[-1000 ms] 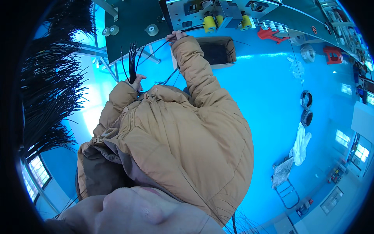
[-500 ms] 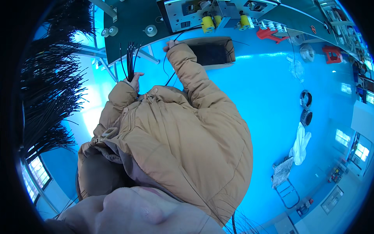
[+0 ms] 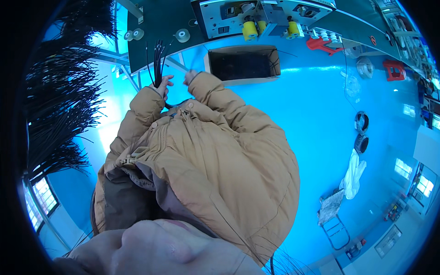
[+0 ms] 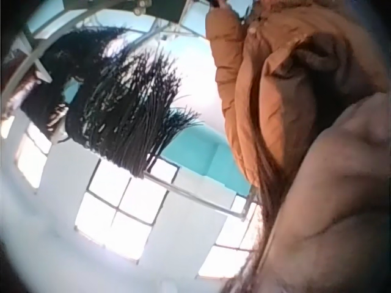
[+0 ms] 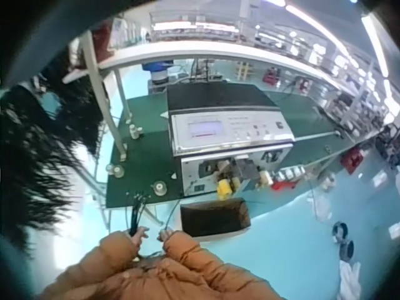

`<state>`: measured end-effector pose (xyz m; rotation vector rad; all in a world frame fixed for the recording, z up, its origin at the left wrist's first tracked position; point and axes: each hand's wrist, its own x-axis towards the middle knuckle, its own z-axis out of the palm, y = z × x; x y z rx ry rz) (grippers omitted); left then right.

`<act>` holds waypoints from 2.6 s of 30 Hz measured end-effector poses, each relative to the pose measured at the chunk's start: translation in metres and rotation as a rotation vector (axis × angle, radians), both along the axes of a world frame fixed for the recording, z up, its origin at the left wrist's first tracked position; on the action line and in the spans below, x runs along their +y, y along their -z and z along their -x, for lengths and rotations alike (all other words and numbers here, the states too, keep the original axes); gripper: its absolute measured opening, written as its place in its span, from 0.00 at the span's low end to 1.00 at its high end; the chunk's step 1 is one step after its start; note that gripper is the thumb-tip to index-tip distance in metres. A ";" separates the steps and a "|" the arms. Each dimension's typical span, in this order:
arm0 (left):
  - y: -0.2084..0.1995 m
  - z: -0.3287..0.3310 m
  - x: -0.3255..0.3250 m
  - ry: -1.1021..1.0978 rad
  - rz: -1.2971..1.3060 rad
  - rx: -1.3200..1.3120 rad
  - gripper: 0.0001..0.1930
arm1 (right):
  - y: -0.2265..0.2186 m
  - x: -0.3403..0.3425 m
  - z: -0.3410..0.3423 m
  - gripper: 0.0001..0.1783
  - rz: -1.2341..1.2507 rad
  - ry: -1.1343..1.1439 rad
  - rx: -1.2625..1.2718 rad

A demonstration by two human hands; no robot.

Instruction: The person is manipulating and connecting black cables at an electronics assembly or testing station.

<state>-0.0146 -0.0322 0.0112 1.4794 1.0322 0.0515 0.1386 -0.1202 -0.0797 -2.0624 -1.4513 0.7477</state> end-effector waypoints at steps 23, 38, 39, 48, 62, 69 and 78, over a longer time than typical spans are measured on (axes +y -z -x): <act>0.033 0.028 0.004 0.007 -0.112 -0.047 0.22 | 0.015 0.058 -0.073 0.16 -0.252 0.924 1.127; 0.030 0.023 -0.003 -0.062 0.037 -0.063 0.16 | 0.024 0.038 -0.087 0.17 -0.642 0.736 1.273; 0.026 0.022 -0.004 -0.065 0.031 -0.061 0.16 | 0.017 0.039 -0.085 0.16 -0.647 0.719 1.235; 0.019 0.024 -0.004 -0.150 0.153 -0.125 0.16 | 0.010 0.041 -0.075 0.16 -0.332 0.779 1.133; -0.003 0.011 0.008 -0.121 0.133 -0.084 0.15 | -0.005 0.021 -0.048 0.13 -0.166 0.726 1.068; -0.002 -0.005 0.012 -0.007 -0.016 -0.099 0.19 | 0.027 0.012 0.009 0.11 -0.110 -0.289 -0.042; -0.003 0.005 0.010 0.060 -0.096 -0.084 0.22 | -0.071 0.008 0.042 0.18 0.102 -0.589 -0.144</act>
